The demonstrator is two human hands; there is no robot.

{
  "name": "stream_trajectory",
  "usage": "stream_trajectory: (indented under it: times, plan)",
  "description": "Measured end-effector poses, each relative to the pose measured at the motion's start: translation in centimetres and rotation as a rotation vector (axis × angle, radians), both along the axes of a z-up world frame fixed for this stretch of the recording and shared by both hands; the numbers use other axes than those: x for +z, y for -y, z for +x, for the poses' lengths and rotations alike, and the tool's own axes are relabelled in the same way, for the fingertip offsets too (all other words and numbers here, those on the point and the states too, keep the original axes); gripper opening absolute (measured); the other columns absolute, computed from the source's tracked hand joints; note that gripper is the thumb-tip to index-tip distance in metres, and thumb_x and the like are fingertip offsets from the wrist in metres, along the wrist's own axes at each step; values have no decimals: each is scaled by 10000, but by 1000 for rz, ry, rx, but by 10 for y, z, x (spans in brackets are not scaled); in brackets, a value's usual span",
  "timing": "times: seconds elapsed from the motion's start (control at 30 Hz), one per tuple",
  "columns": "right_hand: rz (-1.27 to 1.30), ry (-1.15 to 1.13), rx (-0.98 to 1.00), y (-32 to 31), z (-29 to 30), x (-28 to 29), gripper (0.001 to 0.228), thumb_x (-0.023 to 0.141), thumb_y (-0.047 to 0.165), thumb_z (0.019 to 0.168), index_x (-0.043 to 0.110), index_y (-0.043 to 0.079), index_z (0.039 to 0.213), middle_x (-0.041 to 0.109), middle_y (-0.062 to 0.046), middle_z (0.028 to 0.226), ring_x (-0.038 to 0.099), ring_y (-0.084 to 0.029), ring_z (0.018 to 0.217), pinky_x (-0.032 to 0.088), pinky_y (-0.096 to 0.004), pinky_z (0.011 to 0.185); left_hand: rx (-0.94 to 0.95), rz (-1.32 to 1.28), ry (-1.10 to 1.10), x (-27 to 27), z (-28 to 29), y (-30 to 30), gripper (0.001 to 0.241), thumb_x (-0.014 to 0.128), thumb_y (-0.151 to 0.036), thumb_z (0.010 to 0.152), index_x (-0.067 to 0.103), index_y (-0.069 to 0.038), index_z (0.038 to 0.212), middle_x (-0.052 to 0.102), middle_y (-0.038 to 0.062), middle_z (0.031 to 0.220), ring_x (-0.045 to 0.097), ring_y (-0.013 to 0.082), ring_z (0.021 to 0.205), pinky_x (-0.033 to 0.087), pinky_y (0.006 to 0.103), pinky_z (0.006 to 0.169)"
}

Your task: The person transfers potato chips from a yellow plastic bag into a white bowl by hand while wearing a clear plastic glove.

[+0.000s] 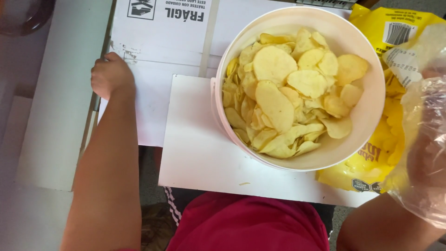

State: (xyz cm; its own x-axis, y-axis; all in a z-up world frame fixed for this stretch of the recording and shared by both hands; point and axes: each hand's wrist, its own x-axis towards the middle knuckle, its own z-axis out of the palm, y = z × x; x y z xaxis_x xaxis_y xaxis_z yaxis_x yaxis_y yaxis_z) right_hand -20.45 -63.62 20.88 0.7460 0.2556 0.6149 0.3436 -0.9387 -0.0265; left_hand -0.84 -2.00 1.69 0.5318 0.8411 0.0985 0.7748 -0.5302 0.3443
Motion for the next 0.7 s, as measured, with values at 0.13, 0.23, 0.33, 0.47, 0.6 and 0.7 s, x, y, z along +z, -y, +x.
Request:
stream_trajectory:
  times: [0.13,0.23,0.33,0.47,0.6,0.7]
  plan:
    - [182,-155,-37,-13,-13,19,290,553,-44,1342,657,-266,1497,639,-443,1476,626,-543,1322,497,-576,1144,-9,6,-33,3,-1,2,540,302,-392,1001,745,-85,971,747,101,878,712,344,770,558,485,655]
    - [41,-164,-72,2,-18,8,234,645,-11,1299,755,-180,1417,718,-349,1361,683,-470,1227,542,-537,1113,-18,17,-55,3,-2,1,548,293,-399,1022,739,-84,972,747,100,861,715,334,739,566,473,610]
    - [-190,-345,-310,-4,-18,-9,224,700,206,1144,830,56,1248,792,-166,1054,753,-344,972,595,-444,907,-27,32,-39,-5,1,-5,525,304,-393,1014,733,-95,957,753,97,874,718,343,750,566,480,619]
    - [-356,-855,-863,-6,2,-57,233,629,373,908,778,227,1010,801,-76,839,802,-331,780,647,-420,677,-23,63,-44,-16,4,-14,487,315,-356,1006,724,-115,901,745,70,847,706,339,724,550,485,603]
    - [-338,-812,-858,3,3,-93,308,622,375,919,712,159,1119,760,-126,957,765,-350,871,618,-434,744,-81,120,-120,-23,7,-20,474,293,-294,1013,727,-109,968,741,63,938,717,369,780,559,499,590]
    - [-318,-731,-830,8,2,-111,474,613,378,936,616,55,1282,699,-202,1135,710,-381,1006,575,-457,845,-3,62,-38,-18,8,-18,512,314,-403,993,748,-135,957,767,79,912,724,363,796,554,508,674]
